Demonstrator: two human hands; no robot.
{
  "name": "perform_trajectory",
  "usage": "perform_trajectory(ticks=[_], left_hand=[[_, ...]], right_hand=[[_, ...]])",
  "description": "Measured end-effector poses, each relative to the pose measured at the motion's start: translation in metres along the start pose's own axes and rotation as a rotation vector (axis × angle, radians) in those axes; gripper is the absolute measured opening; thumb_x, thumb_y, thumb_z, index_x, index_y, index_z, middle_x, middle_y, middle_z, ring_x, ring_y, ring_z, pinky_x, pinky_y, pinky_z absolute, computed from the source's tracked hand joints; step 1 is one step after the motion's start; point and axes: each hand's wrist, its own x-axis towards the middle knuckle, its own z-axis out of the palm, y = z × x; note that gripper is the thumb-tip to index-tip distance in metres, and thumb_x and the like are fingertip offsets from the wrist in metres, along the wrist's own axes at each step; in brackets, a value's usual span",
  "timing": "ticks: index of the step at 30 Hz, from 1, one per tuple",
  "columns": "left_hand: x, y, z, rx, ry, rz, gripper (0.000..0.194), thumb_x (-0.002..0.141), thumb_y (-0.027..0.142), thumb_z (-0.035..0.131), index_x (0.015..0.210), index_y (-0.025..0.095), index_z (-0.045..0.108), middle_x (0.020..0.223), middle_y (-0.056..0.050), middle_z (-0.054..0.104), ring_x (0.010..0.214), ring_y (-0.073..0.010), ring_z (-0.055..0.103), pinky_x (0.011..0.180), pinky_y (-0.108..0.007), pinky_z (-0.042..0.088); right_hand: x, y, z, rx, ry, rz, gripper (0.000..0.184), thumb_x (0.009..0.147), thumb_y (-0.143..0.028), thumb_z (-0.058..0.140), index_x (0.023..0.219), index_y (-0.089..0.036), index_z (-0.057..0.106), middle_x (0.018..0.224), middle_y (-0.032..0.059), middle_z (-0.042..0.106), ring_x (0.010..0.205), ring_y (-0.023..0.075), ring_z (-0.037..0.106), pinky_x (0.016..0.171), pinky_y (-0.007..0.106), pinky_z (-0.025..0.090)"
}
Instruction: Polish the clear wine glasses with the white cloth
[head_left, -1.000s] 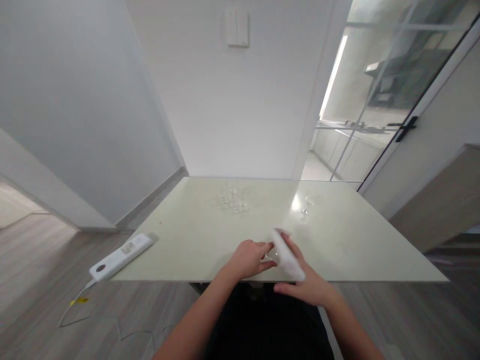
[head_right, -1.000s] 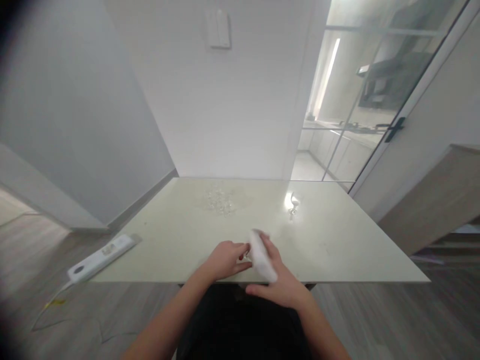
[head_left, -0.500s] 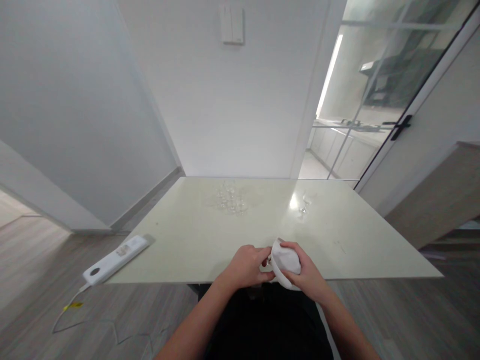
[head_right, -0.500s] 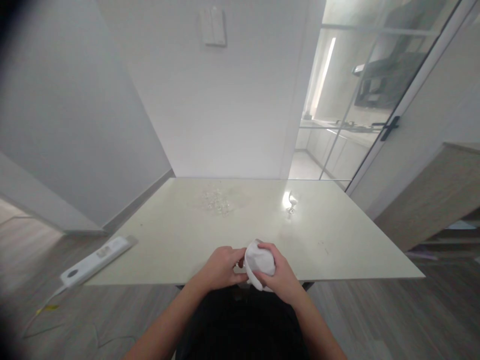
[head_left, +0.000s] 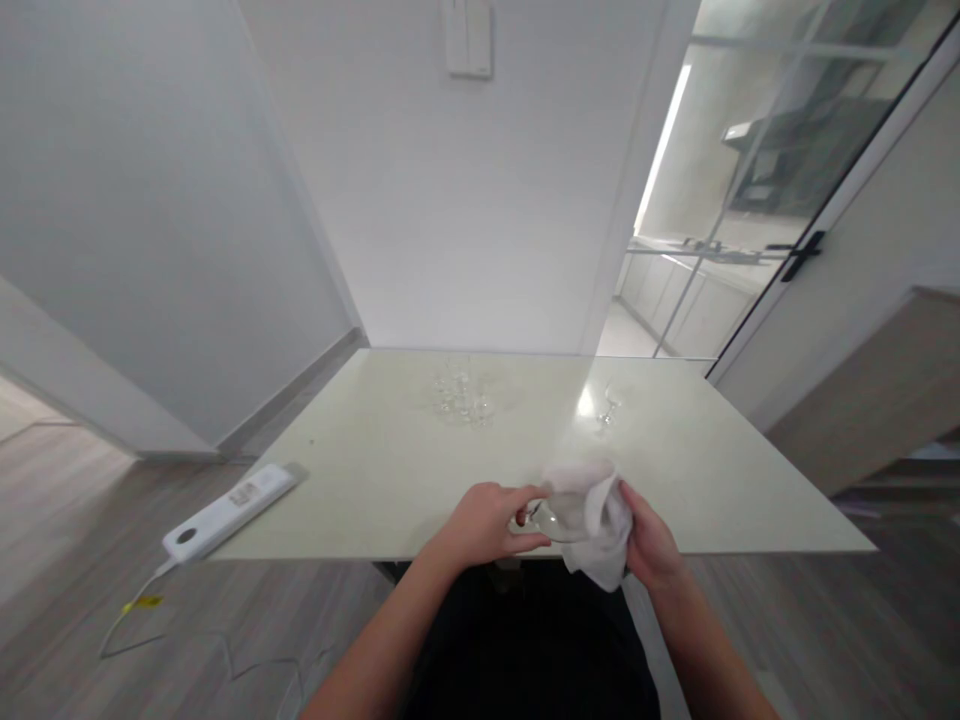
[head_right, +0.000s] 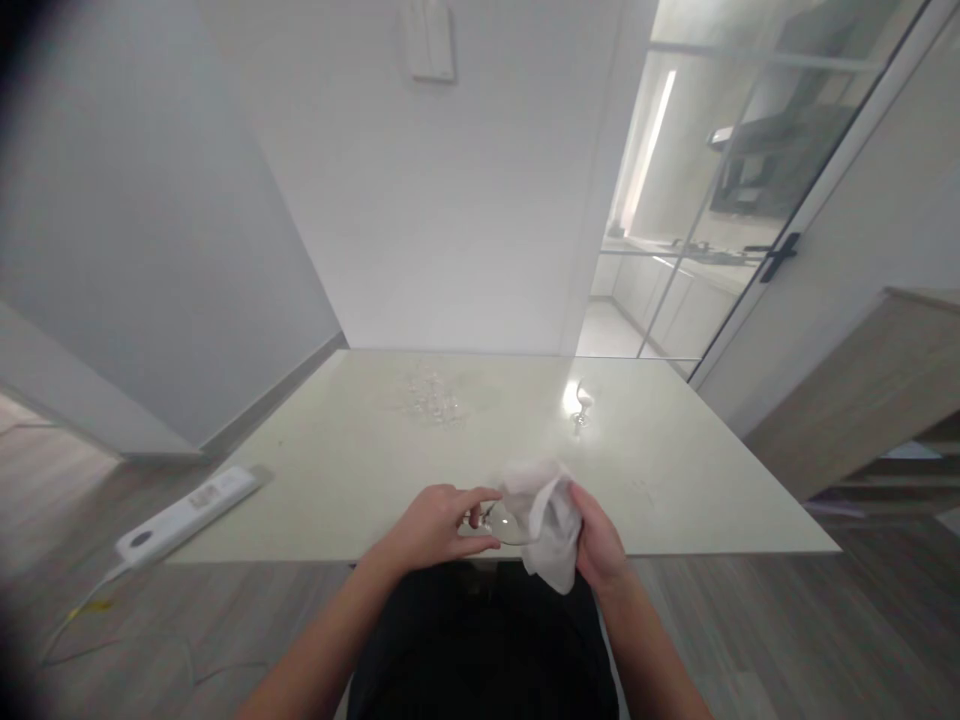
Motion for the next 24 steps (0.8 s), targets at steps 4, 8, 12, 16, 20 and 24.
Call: perform_trajectory(ticks=[4, 8, 12, 16, 20, 24], left_hand=[[-0.004, -0.011, -0.008, -0.064, 0.057, -0.079, 0.053, 0.079, 0.055, 0.068, 0.125, 0.028, 0.059, 0.082, 0.001, 0.073, 0.069, -0.0156, 0.066, 0.067, -0.024, 0.043], [-0.006, -0.013, -0.015, -0.114, 0.12, -0.115, 0.053, 0.079, 0.056, 0.067, 0.123, 0.029, 0.06, 0.078, 0.003, 0.071, 0.064, -0.0133, 0.063, 0.066, -0.024, 0.043], [-0.001, -0.001, -0.016, -0.16, 0.11, -0.148, 0.053, 0.079, 0.057, 0.067, 0.122, 0.028, 0.061, 0.079, 0.003, 0.069, 0.063, -0.0129, 0.061, 0.064, -0.023, 0.042], [0.003, 0.013, -0.017, -0.31, -0.024, -0.11, 0.074, 0.069, 0.056, 0.076, 0.134, 0.028, 0.054, 0.075, 0.003, 0.065, 0.061, -0.0129, 0.058, 0.06, -0.022, 0.039], [-0.002, 0.017, -0.015, -0.561, -0.217, -0.039, 0.1, 0.065, 0.052, 0.082, 0.15, 0.028, 0.035, 0.069, 0.005, 0.059, 0.059, -0.0117, 0.054, 0.057, -0.021, 0.038], [-0.006, 0.019, -0.004, -0.796, -0.372, -0.022, 0.111, 0.062, 0.047, 0.085, 0.154, 0.026, 0.025, 0.069, 0.005, 0.057, 0.058, -0.0113, 0.054, 0.054, -0.02, 0.039]], right_hand=[[0.003, -0.008, -0.013, 0.301, 0.104, -0.07, 0.045, 0.089, -0.06, 0.046, 0.109, -0.029, 0.072, 0.117, 0.0046, 0.074, 0.117, 0.0265, 0.064, 0.104, 0.048, 0.047], [0.001, -0.014, -0.016, 0.369, 0.21, -0.159, 0.045, 0.092, -0.057, 0.039, 0.12, -0.034, 0.066, 0.126, 0.0023, 0.07, 0.125, 0.0258, 0.058, 0.108, 0.053, 0.043], [-0.007, -0.012, 0.002, 0.39, 0.146, -0.161, 0.044, 0.089, -0.06, 0.048, 0.122, -0.036, 0.064, 0.128, 0.0036, 0.068, 0.125, 0.027, 0.058, 0.105, 0.054, 0.046], [-0.011, -0.006, 0.028, 0.275, 0.002, -0.133, 0.042, 0.083, -0.06, 0.06, 0.113, -0.033, 0.069, 0.123, 0.0047, 0.07, 0.115, 0.0269, 0.065, 0.104, 0.049, 0.048], [-0.006, -0.005, 0.034, 0.276, -0.056, 0.089, 0.054, 0.087, -0.065, 0.051, 0.111, -0.021, 0.071, 0.105, 0.0091, 0.076, 0.105, 0.0298, 0.07, 0.097, 0.048, 0.052], [0.001, -0.007, 0.028, 0.259, -0.103, 0.158, 0.058, 0.09, -0.066, 0.041, 0.109, -0.019, 0.071, 0.1, 0.0101, 0.078, 0.104, 0.0298, 0.07, 0.095, 0.047, 0.052]])
